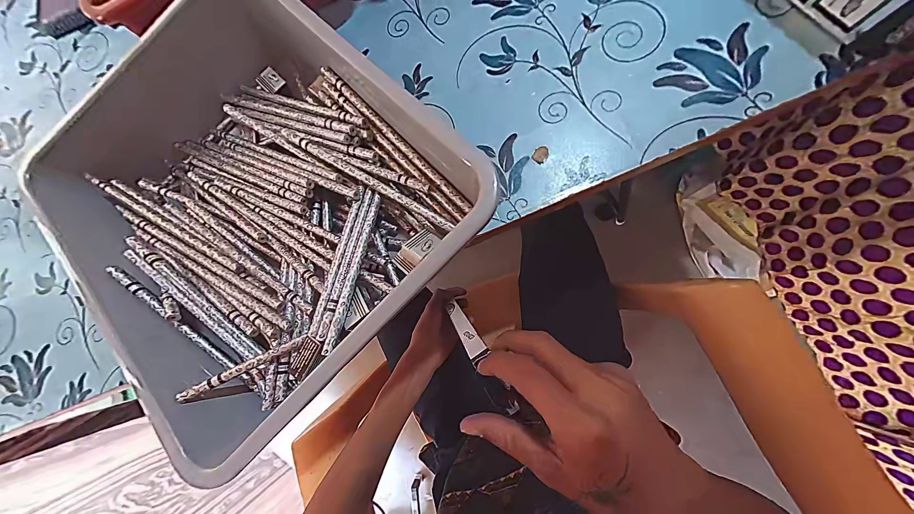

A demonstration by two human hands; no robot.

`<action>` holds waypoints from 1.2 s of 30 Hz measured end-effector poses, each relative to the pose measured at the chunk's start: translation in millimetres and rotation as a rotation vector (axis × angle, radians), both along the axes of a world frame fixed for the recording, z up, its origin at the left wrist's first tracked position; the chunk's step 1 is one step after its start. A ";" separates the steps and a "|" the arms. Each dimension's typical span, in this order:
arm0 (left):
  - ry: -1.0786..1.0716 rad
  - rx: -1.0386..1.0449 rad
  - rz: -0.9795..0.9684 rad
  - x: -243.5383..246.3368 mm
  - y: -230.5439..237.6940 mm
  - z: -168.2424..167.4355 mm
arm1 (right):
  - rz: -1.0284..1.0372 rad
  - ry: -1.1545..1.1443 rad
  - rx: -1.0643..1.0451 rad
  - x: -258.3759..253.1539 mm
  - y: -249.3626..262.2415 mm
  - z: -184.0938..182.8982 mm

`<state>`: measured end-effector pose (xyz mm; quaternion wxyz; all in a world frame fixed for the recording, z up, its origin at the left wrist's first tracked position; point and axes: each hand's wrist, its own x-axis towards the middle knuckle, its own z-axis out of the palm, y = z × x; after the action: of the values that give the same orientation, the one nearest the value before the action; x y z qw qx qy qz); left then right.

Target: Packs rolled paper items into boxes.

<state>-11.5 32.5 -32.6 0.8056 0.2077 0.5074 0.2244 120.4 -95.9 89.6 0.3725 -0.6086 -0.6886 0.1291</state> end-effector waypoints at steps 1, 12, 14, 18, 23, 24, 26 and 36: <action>0.002 0.009 -0.014 -0.6 -1.4 3.6 | -0.021 0.005 0.004 -0.9 0.5 -1.0; 0.015 -0.126 0.004 5.1 3.9 7.2 | 0.108 0.874 -0.260 13.8 10.1 -16.8; 0.034 -0.143 -0.003 5.5 3.5 10.8 | 0.104 0.995 -0.323 12.7 13.8 -21.8; -0.029 -0.119 0.009 0.9 2.7 -6.1 | 0.081 1.074 -0.332 11.2 17.2 -28.6; -0.038 -0.102 0.042 3.7 2.1 1.0 | 0.079 1.028 -0.300 9.1 22.2 -34.4; -0.030 -0.104 0.045 3.7 1.1 7.2 | 0.083 1.024 -0.301 8.2 22.5 -35.4; -0.077 -0.073 0.028 -1.3 -0.3 2.4 | 0.081 0.985 -0.274 9.8 22.6 -36.5; 0.038 -0.052 0.060 -2.8 4.2 -28.2 | 0.118 0.013 -0.246 88.1 22.9 -12.7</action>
<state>-14.3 36.7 -60.8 0.7940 0.1755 0.5341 0.2312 208.6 -73.0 76.9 0.2913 -0.6072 -0.6998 0.2381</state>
